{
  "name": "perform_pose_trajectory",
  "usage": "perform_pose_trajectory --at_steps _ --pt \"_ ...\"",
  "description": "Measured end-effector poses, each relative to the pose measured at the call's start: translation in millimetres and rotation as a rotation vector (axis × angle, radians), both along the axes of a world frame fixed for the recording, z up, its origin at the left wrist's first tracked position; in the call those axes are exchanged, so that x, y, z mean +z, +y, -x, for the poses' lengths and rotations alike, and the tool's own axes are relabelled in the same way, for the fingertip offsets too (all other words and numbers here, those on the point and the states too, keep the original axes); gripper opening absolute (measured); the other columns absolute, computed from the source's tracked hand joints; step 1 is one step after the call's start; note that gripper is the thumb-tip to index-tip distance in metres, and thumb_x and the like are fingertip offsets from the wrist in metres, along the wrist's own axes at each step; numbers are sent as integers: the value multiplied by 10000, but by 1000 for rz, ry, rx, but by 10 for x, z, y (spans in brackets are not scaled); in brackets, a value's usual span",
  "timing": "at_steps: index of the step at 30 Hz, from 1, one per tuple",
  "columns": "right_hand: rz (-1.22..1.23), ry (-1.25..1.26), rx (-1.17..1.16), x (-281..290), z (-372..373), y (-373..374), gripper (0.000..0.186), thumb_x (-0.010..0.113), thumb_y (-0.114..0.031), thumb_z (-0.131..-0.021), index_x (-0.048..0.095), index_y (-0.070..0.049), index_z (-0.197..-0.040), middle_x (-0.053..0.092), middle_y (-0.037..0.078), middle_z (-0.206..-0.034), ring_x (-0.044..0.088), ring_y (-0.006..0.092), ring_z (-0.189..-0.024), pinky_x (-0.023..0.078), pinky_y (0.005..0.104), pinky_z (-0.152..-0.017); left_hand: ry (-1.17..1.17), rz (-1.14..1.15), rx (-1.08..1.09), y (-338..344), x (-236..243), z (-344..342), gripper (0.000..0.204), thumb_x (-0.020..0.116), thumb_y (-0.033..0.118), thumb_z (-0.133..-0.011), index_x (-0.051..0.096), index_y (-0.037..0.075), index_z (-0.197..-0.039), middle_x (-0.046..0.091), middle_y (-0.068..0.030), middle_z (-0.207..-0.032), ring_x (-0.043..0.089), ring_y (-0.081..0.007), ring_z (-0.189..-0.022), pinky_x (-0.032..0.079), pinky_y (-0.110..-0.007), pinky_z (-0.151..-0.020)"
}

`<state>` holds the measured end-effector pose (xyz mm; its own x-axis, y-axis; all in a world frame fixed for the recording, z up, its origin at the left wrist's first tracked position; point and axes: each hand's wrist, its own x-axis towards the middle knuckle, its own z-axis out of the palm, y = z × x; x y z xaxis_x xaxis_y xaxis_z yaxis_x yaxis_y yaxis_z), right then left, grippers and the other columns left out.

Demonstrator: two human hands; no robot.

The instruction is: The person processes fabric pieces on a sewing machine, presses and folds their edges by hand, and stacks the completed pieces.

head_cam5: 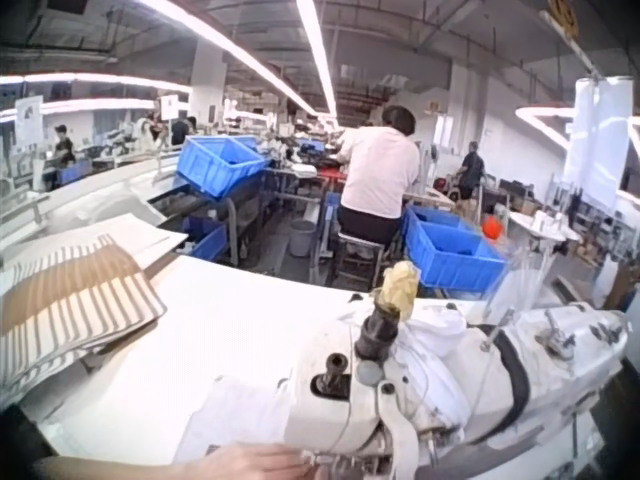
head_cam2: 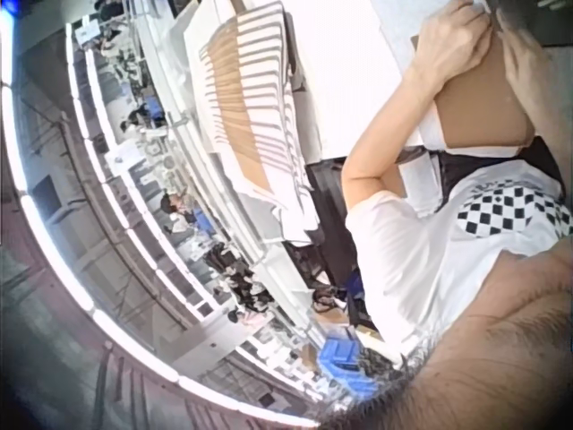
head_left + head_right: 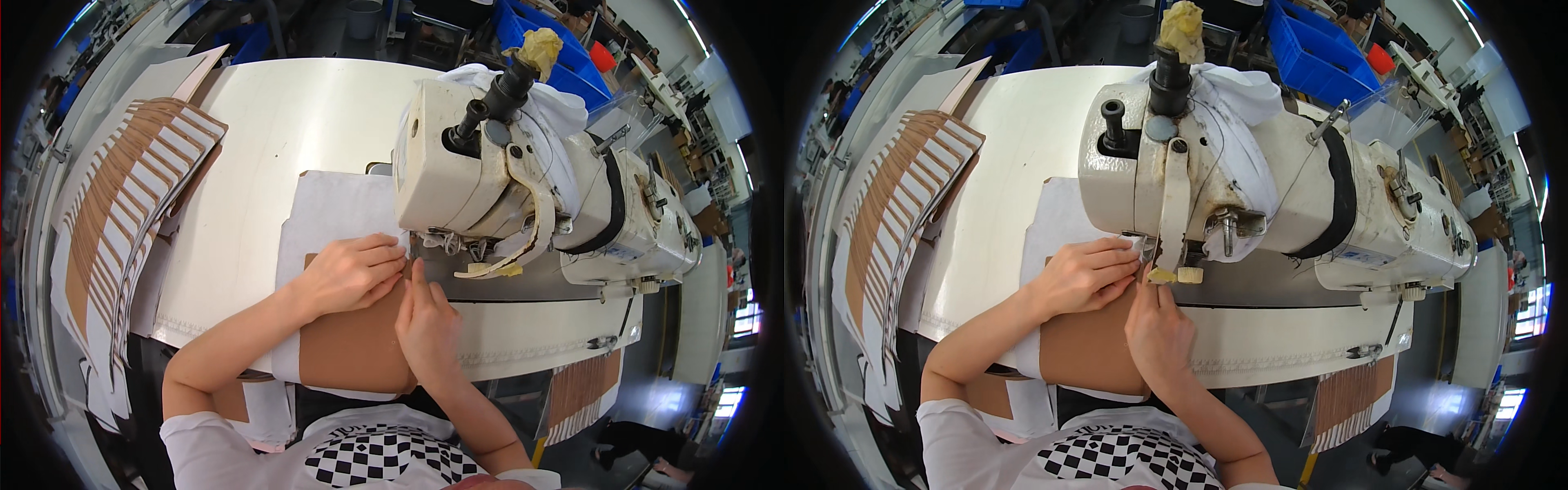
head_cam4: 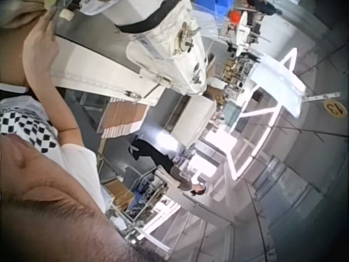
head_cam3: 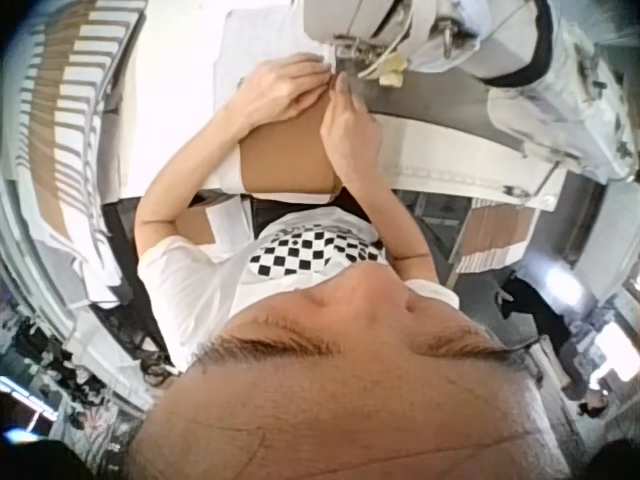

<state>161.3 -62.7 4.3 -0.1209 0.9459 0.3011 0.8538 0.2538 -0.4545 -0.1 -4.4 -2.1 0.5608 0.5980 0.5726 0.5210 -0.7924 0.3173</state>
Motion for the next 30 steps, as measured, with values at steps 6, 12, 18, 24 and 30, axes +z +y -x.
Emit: perform_pose_trajectory --at_steps 6,12,18,24,30 --pt "15 -25 -5 16 1 11 324 591 -104 -910 615 33 -1202 587 110 -700 622 269 -550 495 355 -492 23 -8 40 27 29 -7 211 729 65 -737 714 6 -939 703 -88 -970 664 -231 -961 578 -328 -751" --pt "14 -24 -13 45 -6 5 322 589 -112 -913 615 36 -1198 597 113 -710 628 274 -558 499 359 -492 21 -3 16 3 33 -9 217 732 70 -738 717 17 -948 703 -71 -982 659 -222 -966 578 -321 -733" --pt "30 -36 -27 16 6 3 318 588 -114 -914 615 30 -1196 598 113 -714 628 276 -558 506 358 -497 20 -1 28 34 33 8 208 730 60 -735 719 17 -939 705 -68 -980 663 -224 -948 578 -318 -732" --pt "46 -55 -25 35 7 -26 325 573 -123 -925 603 34 -1209 593 116 -718 628 278 -557 509 363 -498 10 5 22 41 41 7 199 722 42 -741 718 4 -935 706 -85 -972 666 -240 -945 577 -329 -752" --pt "44 -49 -33 11 45 4 309 568 -123 -930 610 39 -1190 601 129 -714 637 293 -573 516 369 -507 8 -5 33 46 18 27 196 722 33 -737 717 0 -931 704 -97 -959 666 -257 -946 575 -341 -767"
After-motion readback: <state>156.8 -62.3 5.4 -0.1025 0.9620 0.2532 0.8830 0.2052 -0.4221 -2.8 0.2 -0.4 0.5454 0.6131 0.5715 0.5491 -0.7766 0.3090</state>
